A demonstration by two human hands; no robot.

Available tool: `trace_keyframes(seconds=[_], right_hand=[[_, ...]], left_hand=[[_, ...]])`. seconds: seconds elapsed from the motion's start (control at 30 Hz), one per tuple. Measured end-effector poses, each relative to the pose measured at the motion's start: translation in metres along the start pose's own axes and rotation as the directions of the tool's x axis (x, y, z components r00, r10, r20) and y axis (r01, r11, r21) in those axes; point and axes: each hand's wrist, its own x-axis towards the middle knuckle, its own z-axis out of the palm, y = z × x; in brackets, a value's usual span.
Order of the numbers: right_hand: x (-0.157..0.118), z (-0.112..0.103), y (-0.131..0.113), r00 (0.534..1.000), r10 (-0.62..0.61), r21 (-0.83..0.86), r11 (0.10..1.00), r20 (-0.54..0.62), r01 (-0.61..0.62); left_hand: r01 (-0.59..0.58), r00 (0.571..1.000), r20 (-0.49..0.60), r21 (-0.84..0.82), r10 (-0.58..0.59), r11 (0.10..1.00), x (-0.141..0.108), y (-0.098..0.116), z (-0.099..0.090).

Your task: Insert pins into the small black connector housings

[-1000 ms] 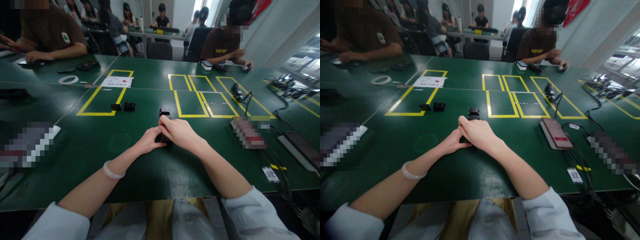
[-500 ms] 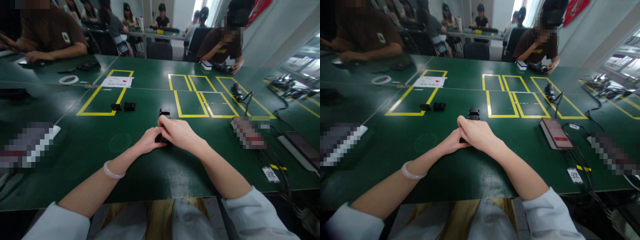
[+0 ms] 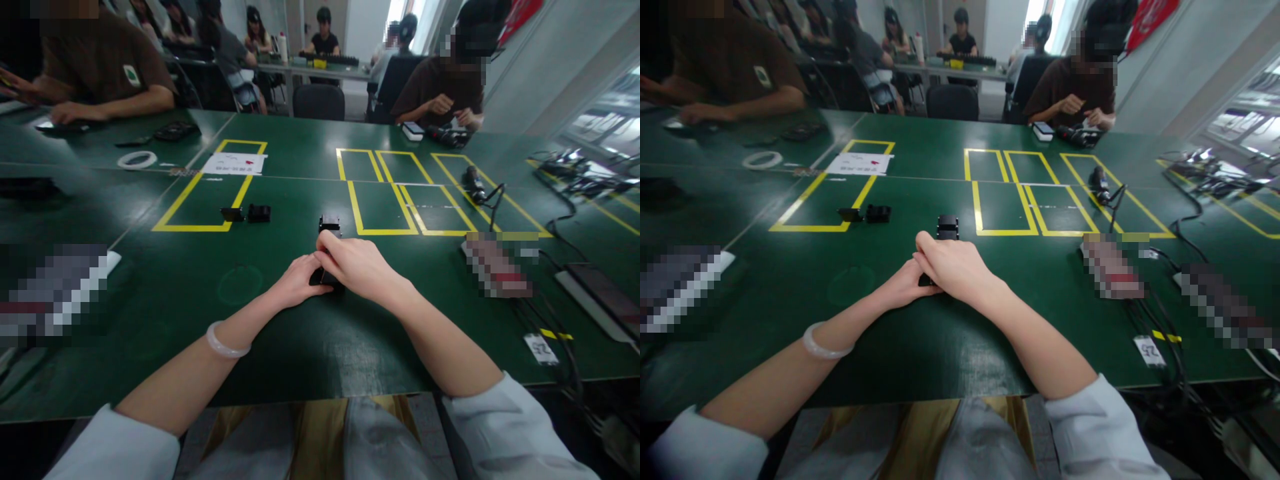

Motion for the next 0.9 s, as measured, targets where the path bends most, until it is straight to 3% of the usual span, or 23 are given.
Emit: trace_keyframes(seconds=[0.9], right_hand=[[-0.0002,-0.0003,-0.0007,1.000,0.001,-0.010,1.000,0.010,0.000]], left_hand=[[0.001,1.000,-0.017,-0.001,-0.001,1.000,0.0008,-0.0014,0.0012]])
